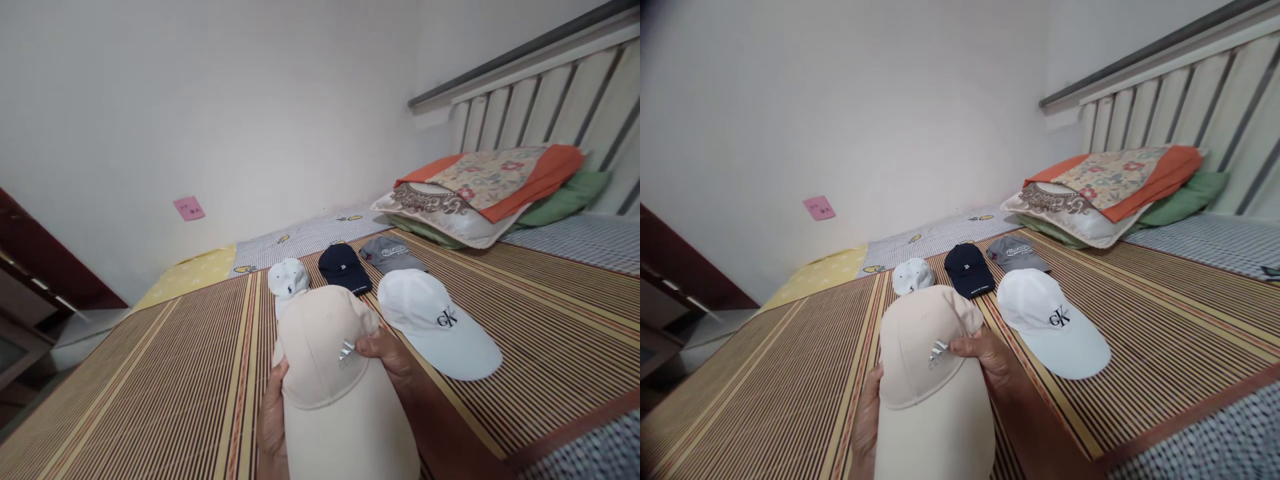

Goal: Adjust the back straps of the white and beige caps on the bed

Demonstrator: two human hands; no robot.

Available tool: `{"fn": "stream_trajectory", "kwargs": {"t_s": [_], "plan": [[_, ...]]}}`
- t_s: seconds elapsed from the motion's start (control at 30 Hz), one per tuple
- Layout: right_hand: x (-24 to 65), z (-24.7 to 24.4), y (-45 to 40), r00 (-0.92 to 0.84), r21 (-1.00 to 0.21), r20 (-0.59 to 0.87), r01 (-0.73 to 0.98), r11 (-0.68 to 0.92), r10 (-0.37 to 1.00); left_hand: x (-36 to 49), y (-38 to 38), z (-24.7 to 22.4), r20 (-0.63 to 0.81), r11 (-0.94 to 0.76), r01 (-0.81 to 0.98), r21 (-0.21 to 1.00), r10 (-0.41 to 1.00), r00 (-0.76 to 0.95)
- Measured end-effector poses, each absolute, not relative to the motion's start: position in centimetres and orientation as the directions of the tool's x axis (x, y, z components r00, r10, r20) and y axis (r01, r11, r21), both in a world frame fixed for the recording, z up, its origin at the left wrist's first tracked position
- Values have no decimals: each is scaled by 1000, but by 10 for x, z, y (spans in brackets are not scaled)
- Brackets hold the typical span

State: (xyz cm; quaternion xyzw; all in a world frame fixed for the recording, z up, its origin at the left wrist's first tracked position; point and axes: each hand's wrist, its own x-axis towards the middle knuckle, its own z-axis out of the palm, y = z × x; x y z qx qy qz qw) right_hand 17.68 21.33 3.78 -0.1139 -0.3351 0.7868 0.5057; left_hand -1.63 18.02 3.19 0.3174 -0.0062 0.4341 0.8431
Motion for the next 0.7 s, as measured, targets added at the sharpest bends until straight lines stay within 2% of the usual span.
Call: {"fn": "stream_trajectory", "kwargs": {"t_s": [0.23, 0.33, 0.57, 0.7], "plan": [[178, 40, 211, -481, -656, 159, -704, -272, 862, -33, 182, 20, 64, 413, -739, 532, 851, 521], [177, 42, 210, -479, -661, 135, -696, -281, 867, -34, 183, 19, 18, 423, -733, 533, 860, 510], [176, 52, 209, -455, -638, 244, -741, -211, 857, -31, 185, 17, 127, 415, -739, 531, 823, 553], [178, 38, 217, -476, -645, 249, -731, -223, 843, -32, 184, 18, 205, 410, -749, 521, 792, 576]]}}
